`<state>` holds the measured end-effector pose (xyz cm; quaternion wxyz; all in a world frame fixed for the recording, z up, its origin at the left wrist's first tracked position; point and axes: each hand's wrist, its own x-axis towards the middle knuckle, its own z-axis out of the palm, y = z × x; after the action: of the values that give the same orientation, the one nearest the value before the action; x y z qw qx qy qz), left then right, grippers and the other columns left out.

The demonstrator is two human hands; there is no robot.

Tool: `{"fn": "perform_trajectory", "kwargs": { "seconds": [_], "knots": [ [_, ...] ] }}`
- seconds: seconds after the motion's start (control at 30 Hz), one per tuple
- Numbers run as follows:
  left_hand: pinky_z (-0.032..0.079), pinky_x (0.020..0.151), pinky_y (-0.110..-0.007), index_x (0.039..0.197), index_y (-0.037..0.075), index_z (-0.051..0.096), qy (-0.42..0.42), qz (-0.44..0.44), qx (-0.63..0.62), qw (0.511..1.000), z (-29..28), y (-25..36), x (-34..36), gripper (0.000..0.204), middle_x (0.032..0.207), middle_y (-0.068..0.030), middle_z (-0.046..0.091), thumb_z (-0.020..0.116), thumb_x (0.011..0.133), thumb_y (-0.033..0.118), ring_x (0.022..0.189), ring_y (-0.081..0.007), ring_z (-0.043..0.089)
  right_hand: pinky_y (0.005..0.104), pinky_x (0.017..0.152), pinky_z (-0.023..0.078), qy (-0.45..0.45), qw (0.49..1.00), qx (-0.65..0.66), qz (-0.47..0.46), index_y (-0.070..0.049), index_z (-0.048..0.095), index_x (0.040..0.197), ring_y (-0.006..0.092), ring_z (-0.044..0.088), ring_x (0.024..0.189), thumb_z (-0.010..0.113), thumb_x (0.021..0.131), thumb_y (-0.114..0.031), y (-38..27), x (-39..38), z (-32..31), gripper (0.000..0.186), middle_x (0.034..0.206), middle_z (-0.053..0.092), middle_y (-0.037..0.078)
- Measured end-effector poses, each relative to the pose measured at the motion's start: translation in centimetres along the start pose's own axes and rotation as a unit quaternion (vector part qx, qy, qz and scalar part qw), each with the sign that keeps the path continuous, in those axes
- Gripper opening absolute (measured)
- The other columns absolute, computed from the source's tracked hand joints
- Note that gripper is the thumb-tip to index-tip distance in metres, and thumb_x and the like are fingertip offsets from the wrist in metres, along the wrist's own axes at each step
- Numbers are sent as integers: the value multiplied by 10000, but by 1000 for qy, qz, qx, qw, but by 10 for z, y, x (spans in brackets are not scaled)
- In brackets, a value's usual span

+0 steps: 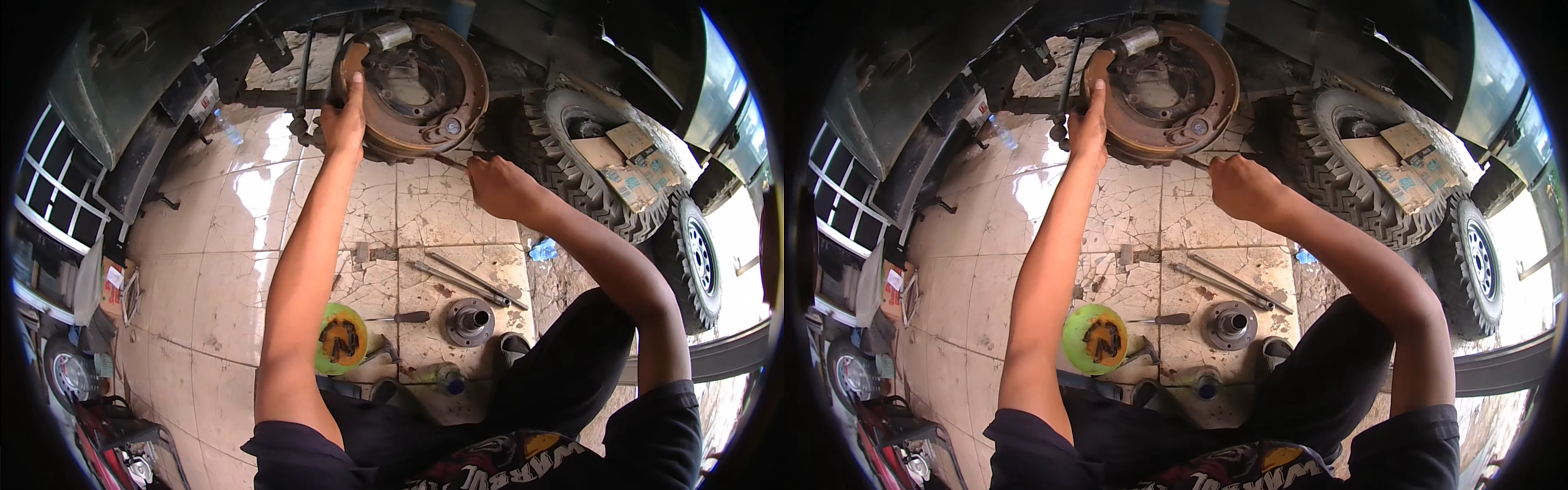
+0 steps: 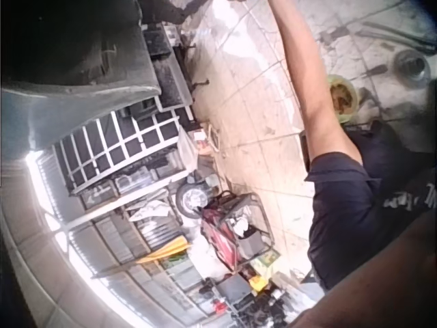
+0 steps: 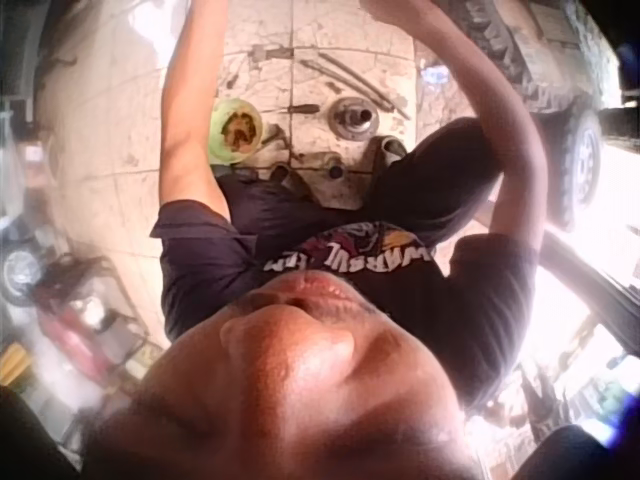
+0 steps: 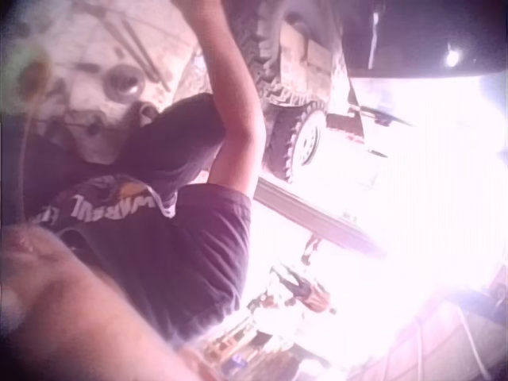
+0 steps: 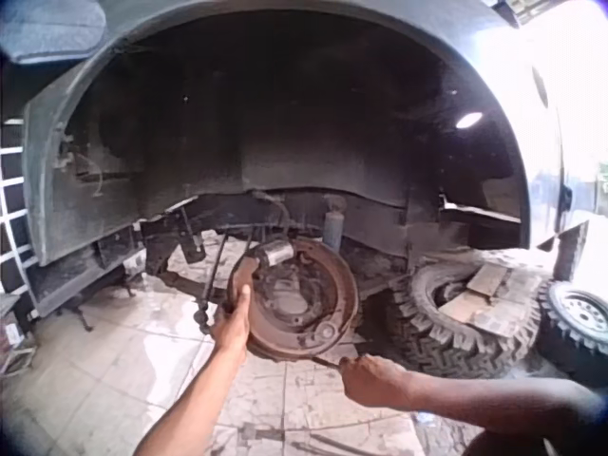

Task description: The person works on a vehicle's brake assembly by hand and using a tool to manipulate the inner components.

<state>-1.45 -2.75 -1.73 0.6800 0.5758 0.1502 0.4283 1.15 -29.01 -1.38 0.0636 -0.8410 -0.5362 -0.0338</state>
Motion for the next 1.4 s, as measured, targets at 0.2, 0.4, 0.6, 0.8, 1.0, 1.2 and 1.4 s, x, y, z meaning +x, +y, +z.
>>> {"fn": "perform_trajectory", "kwargs": {
  "seconds": [0.2, 0.4, 0.6, 0.8, 1.0, 1.2, 1.4],
  "knots": [
    [397, 984, -323, 1268, -70, 465, -17, -14, -70, 997, 8, -2, -3, 727, 1227, -144, 561, 744, 834, 441, 1124, -198, 530, 496, 654, 542, 31, 995, 87, 43, 152, 500, 978, 461, 640, 663, 481, 783, -13, -24, 3, 14, 256, 665, 598, 318],
    [437, 925, -283, 1331, -60, 420, 2, -20, -47, 999, 4, 2, -4, 745, 1270, -172, 532, 759, 836, 381, 1132, -201, 524, 485, 637, 539, -2, 999, 28, 38, 93, 528, 973, 447, 648, 676, 489, 784, -12, 6, 0, 12, 220, 693, 624, 277],
    [385, 1014, -327, 1324, -66, 426, -7, -14, -33, 999, 1, -1, 0, 778, 1306, -182, 510, 749, 829, 440, 1200, -228, 490, 504, 648, 511, 21, 997, 68, -1, 40, 567, 885, 439, 632, 695, 475, 918, -72, -5, -4, -2, 148, 695, 611, 271],
    [396, 1014, -344, 1290, -97, 450, -3, -3, -34, 999, 7, -4, 1, 758, 1295, -197, 529, 736, 840, 441, 1182, -242, 514, 510, 697, 539, 50, 994, 100, 15, 61, 526, 1096, 454, 649, 712, 478, 810, -8, -29, 10, 9, 297, 701, 622, 296],
    [396, 1012, -343, 1287, -92, 452, 4, -9, -31, 999, 5, -1, -1, 733, 1288, -191, 533, 733, 848, 423, 1177, -239, 515, 474, 673, 558, -1, 998, 58, 2, 27, 551, 1201, 409, 673, 748, 491, 767, 9, -1, 3, -3, 438, 757, 651, 263],
    [317, 1097, -370, 1390, -75, 344, -26, -39, -38, 998, 3, 2, -3, 896, 1411, -187, 419, 748, 813, 479, 1308, -251, 404, 476, 685, 559, 16, 997, 74, 12, -13, 466, 1327, 414, 668, 743, 499, 750, 14, -30, 8, -8, 579, 727, 645, 262],
    [322, 1080, -347, 1335, -76, 411, 6, -16, 1, 1000, 4, 4, -5, 859, 1357, -191, 477, 767, 793, 488, 1259, -248, 446, 486, 682, 557, -33, 999, 4, 16, -37, 481, 1348, 412, 669, 702, 482, 782, 2, -13, 3, -1, 567, 730, 649, 262]
  ]
}}
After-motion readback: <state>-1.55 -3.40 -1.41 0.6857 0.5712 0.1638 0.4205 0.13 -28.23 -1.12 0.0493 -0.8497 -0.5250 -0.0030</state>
